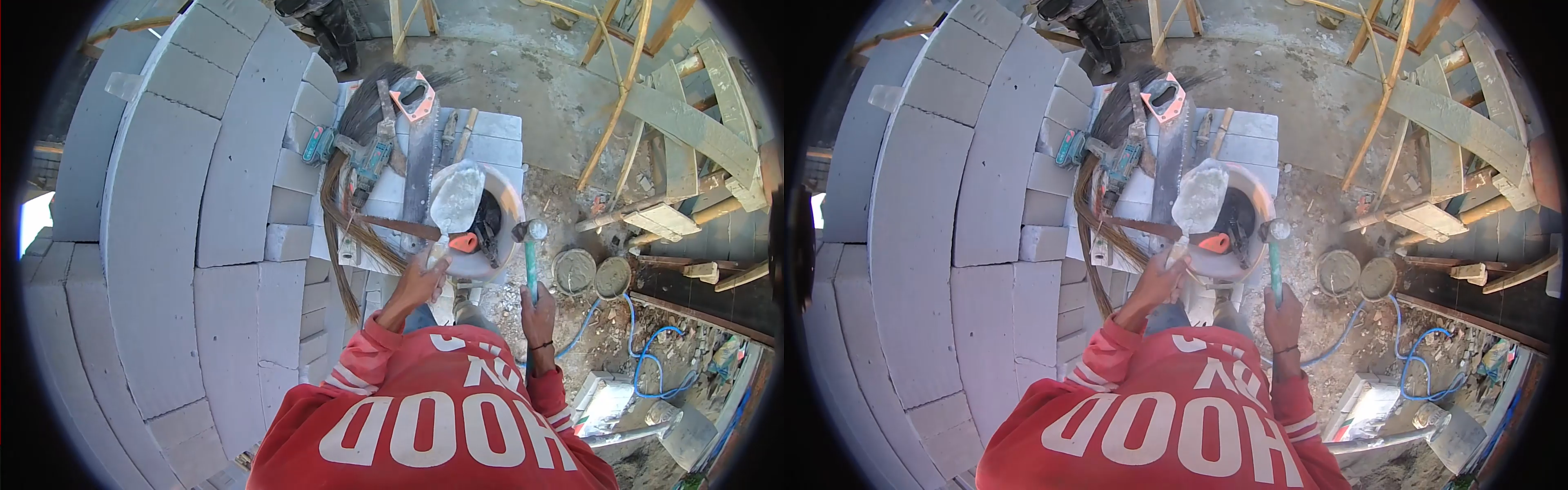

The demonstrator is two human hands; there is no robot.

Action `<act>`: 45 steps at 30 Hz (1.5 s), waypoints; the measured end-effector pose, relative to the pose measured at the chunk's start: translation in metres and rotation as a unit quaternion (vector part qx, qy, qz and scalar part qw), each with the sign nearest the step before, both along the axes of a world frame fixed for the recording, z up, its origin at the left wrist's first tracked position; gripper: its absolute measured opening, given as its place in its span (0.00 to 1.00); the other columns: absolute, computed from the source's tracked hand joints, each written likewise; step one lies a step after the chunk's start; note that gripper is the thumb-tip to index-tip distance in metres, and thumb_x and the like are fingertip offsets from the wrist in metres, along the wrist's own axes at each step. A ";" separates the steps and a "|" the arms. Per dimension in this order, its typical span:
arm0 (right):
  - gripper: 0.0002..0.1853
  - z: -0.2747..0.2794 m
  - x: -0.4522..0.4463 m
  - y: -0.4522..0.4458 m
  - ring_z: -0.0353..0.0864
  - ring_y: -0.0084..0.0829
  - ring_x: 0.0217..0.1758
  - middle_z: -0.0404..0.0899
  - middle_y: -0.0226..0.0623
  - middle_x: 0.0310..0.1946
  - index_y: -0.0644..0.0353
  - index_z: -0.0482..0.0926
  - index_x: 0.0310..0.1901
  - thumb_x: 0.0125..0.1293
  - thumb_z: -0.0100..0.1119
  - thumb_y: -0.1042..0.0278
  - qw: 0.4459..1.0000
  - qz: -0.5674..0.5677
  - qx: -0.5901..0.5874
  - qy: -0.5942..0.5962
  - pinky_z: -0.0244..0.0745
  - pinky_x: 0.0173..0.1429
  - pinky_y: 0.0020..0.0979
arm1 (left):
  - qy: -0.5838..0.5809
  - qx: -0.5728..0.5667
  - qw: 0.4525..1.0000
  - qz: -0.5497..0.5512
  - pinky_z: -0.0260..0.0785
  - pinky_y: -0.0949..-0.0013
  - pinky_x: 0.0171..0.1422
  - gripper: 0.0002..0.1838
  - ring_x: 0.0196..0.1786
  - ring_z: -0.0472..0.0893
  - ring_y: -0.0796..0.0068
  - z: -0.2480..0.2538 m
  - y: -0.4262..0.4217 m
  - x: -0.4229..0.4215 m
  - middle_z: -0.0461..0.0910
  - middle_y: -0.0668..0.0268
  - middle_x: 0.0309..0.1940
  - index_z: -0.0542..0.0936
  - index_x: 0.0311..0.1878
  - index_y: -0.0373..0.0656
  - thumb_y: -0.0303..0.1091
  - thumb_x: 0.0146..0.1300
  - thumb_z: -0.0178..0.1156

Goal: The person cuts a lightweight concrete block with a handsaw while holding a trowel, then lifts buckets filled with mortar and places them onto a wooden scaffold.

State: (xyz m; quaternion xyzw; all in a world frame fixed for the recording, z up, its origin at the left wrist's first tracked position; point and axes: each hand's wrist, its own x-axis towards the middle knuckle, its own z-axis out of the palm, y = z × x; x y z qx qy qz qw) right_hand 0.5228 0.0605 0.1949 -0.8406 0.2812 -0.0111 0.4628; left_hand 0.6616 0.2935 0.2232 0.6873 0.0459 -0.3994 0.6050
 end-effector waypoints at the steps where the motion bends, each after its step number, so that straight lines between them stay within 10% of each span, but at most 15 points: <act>1: 0.11 -0.010 0.010 0.002 0.78 0.55 0.32 0.78 0.54 0.28 0.67 0.78 0.40 0.68 0.57 0.64 1.000 0.022 0.002 0.010 0.69 0.38 0.48 | 0.012 0.008 0.998 0.055 0.58 0.74 0.17 0.19 0.15 0.68 0.83 0.002 0.011 0.004 0.72 0.71 0.21 0.70 0.61 0.42 0.40 0.73 0.57; 9: 0.13 -0.130 0.124 0.018 0.81 0.62 0.43 0.81 0.59 0.36 0.68 0.75 0.41 0.63 0.59 0.65 0.976 0.174 -0.129 -0.008 0.75 0.48 0.55 | 0.012 -0.011 0.965 0.261 0.64 0.73 0.19 0.11 0.17 0.74 0.78 0.007 0.067 0.004 0.76 0.68 0.23 0.74 0.53 0.42 0.36 0.73 0.57; 14: 0.13 -0.130 0.167 0.019 0.82 0.58 0.48 0.83 0.56 0.40 0.65 0.75 0.43 0.62 0.60 0.65 0.922 0.306 -0.151 0.184 0.77 0.53 0.53 | 0.017 -0.004 0.961 0.275 0.66 0.74 0.22 0.11 0.19 0.75 0.79 0.005 0.089 -0.013 0.77 0.68 0.24 0.75 0.48 0.40 0.37 0.72 0.59; 18: 0.12 -0.089 0.200 0.017 0.84 0.58 0.42 0.85 0.52 0.37 0.58 0.79 0.42 0.62 0.62 0.60 0.907 0.323 -0.242 0.121 0.78 0.53 0.52 | 0.004 0.004 0.966 0.257 0.67 0.75 0.23 0.12 0.19 0.74 0.80 0.001 0.096 -0.024 0.77 0.69 0.24 0.76 0.47 0.40 0.40 0.72 0.61; 32: 0.20 -0.158 0.490 0.031 0.83 0.56 0.52 0.85 0.55 0.40 0.62 0.84 0.42 0.60 0.66 0.50 0.968 0.025 -0.239 -0.070 0.77 0.56 0.49 | 0.036 -0.015 0.965 0.261 0.69 0.75 0.27 0.12 0.25 0.77 0.80 -0.001 0.112 -0.044 0.79 0.67 0.27 0.75 0.52 0.37 0.32 0.70 0.61; 34: 0.27 -0.179 0.507 0.030 0.85 0.48 0.33 0.85 0.53 0.29 0.71 0.83 0.35 0.61 0.66 0.45 0.991 0.044 -0.124 0.021 0.77 0.40 0.42 | 0.034 -0.024 0.959 0.279 0.70 0.75 0.28 0.13 0.25 0.77 0.80 0.003 0.112 -0.042 0.79 0.67 0.27 0.74 0.52 0.38 0.32 0.70 0.62; 38: 0.22 -0.172 0.500 0.042 0.83 0.32 0.31 0.83 0.39 0.27 0.65 0.84 0.34 0.61 0.69 0.48 0.997 -0.030 -0.061 0.026 0.75 0.37 0.35 | 0.037 -0.017 0.952 0.304 0.69 0.77 0.30 0.12 0.25 0.76 0.83 0.005 0.116 -0.040 0.78 0.69 0.27 0.75 0.50 0.39 0.33 0.70 0.64; 40: 0.16 -0.121 0.486 0.057 0.76 0.18 0.29 0.79 0.27 0.25 0.58 0.83 0.33 0.63 0.70 0.52 0.971 0.013 0.232 -0.055 0.70 0.33 0.28 | 0.002 -0.006 0.946 0.325 0.70 0.76 0.30 0.12 0.25 0.76 0.82 0.001 0.118 -0.039 0.78 0.69 0.27 0.75 0.50 0.39 0.33 0.69 0.64; 45: 0.17 -0.077 0.505 0.119 0.73 0.21 0.25 0.78 0.26 0.23 0.61 0.85 0.32 0.61 0.72 0.52 0.942 0.140 0.284 -0.110 0.69 0.32 0.26 | -0.012 -0.016 0.931 0.365 0.70 0.75 0.30 0.14 0.25 0.77 0.80 -0.011 0.119 -0.035 0.79 0.68 0.27 0.74 0.51 0.38 0.34 0.68 0.65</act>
